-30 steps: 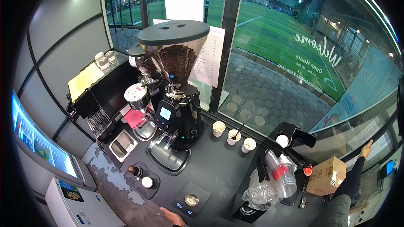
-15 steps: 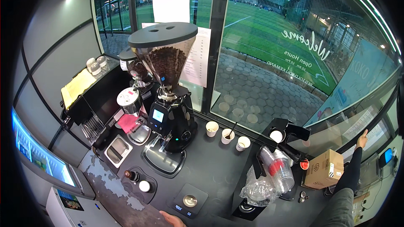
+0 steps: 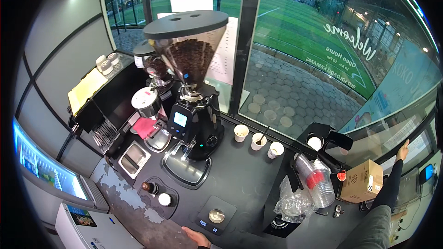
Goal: Grinding coffee beans into a dosing cup and using a spoon to weigh the grounds on a scale.
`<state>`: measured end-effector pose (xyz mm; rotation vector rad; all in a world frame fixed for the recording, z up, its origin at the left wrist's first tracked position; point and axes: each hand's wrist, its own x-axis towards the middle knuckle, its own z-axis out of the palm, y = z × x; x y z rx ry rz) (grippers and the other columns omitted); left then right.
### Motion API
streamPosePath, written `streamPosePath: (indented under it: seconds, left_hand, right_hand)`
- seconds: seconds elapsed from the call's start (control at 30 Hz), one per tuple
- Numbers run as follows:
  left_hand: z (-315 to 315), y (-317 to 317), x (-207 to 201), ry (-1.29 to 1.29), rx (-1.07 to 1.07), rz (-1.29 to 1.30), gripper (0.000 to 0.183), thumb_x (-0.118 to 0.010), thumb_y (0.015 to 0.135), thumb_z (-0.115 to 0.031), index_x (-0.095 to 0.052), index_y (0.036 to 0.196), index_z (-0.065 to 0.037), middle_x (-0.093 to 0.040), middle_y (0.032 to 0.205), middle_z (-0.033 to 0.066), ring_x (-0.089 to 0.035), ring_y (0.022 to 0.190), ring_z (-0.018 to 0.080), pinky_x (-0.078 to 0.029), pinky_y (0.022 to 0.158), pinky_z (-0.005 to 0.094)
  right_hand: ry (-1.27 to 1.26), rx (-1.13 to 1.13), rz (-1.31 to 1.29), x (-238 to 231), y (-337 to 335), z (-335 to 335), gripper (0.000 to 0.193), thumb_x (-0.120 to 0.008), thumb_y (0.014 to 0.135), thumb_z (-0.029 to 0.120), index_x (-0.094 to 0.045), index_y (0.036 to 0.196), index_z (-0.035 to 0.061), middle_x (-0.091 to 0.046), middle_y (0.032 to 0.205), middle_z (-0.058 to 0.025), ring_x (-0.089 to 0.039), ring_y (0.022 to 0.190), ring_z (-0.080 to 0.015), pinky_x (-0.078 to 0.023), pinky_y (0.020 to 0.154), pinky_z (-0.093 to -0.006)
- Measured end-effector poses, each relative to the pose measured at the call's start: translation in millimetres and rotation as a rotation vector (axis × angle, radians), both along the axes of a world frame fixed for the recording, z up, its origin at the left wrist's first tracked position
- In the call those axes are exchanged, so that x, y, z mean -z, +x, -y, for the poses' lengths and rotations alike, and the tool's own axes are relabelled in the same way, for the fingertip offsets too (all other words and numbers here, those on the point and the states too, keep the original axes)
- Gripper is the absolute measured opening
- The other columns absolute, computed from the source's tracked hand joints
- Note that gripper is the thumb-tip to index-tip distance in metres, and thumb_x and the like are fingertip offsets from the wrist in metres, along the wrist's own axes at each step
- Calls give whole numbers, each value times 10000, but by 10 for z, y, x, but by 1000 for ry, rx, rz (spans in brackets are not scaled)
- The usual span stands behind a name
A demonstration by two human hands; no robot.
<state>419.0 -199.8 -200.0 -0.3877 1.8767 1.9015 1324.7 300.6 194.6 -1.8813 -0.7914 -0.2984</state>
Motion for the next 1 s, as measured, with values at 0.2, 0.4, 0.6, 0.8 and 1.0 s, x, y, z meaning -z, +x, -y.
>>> streamPosePath:
  seconds: [0.2,0.4,0.6,0.8,1.0]
  left_hand:
    - [-51,3,107,85,-23,6,935,-310,1070,-700,-333,1573,88,-402,1628,188,-417,1464,315,-307,1222,393]
    - [-123,17,33,-19,48,-43,807,-268,1124,-571,-221,1631,55,-199,1730,199,-212,1595,307,-175,1298,370]
    - [-64,-42,-70,-85,180,-64,819,-260,1125,-566,-191,1624,80,-143,1736,218,-146,1611,314,-115,1313,390]
    - [228,-252,-178,-203,472,-151,905,-215,1099,-634,-185,1606,114,-113,1716,287,-66,1613,367,-97,1311,442]
    - [156,-329,-136,-214,568,-176,868,-228,1100,-635,-352,1539,104,-272,1674,265,-273,1552,378,-200,1278,411]
  right_hand:
    - [-151,-261,-370,-125,63,31,1080,-410,878,926,-570,1380,-16,-597,1334,-191,-534,1265,-340,-395,1027,-584]
    - [224,-497,-399,-742,-806,638,1105,-469,869,904,-200,1692,218,-125,1768,-63,-91,1613,-368,-103,1183,-749]
    - [494,-884,-458,-1044,-1976,1994,837,-387,1064,679,-186,1691,163,-176,1758,-74,-161,1612,-331,-160,1276,-554]
    - [480,-885,-604,-1134,-2420,2471,845,-375,1065,685,-242,1668,108,-263,1721,-131,-286,1571,-344,-270,1261,-524]
    - [490,-896,-703,-763,-1944,2042,930,-478,1021,710,-231,1665,86,-247,1711,-191,-297,1560,-372,-304,1240,-542]
